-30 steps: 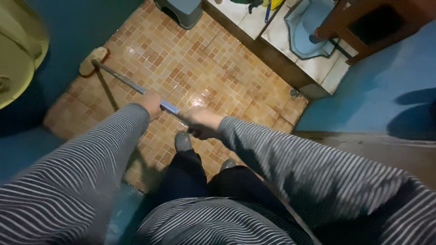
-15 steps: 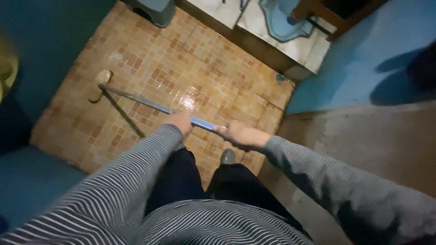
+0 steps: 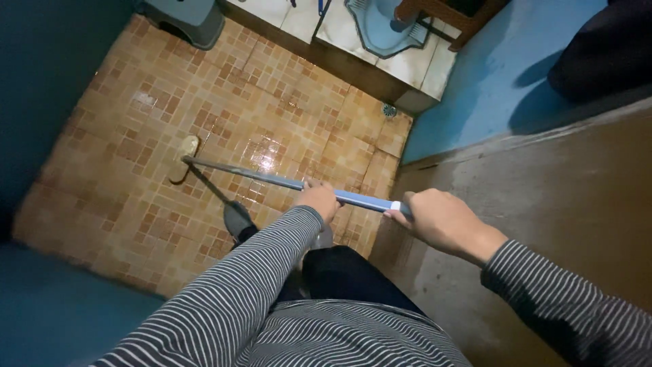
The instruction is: The person is scrubbing the tiled floor of a bathroom using a long-handled scrub brush.
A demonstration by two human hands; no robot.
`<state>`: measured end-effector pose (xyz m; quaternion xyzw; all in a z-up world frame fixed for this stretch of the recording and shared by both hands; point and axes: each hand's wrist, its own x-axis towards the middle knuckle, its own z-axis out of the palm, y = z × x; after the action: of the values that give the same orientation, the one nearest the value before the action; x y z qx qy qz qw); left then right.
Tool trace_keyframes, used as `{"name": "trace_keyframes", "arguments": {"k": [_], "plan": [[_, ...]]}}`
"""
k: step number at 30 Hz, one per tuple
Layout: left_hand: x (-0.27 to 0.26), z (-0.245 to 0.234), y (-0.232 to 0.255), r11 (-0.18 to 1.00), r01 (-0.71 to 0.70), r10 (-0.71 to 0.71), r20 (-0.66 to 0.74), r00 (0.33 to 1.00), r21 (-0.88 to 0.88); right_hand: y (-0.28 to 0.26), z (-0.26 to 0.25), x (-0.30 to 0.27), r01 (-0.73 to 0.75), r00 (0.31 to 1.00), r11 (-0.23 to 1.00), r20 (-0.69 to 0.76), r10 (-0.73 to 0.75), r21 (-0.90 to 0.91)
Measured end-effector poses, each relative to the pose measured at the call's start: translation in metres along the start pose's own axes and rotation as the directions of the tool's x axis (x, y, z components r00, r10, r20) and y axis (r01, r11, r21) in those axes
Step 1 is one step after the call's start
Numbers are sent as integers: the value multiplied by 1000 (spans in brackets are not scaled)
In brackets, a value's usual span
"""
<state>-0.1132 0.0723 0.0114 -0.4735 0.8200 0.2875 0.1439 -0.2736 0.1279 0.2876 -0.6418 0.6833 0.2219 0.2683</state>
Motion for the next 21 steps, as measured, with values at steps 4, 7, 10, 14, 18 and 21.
{"name": "trace_keyframes", "arguments": {"k": [4,7,10,14,18,21], "plan": [[-2,-5,-28,981,51,-54,-6,999,-186,-3,21,23,107,989,993,-94,-111,-47],[11,4,-68,997,4,-5,-5,1000,-75,-21,39,55,173,975,979,-122,-186,-107],[16,-2,-117,1000,1,1,54,999,-29,-59,43,80,263,939,950,-180,-291,-167],[15,-30,-194,971,201,-193,70,979,-128,-125,40,126,329,893,929,-264,-364,-169],[-1,-77,-269,920,337,-330,68,942,-201,-188,29,176,348,903,933,-232,-360,-93],[-21,-108,-300,924,349,-349,31,937,-158,-236,13,191,332,925,943,-186,-331,-26]]}}
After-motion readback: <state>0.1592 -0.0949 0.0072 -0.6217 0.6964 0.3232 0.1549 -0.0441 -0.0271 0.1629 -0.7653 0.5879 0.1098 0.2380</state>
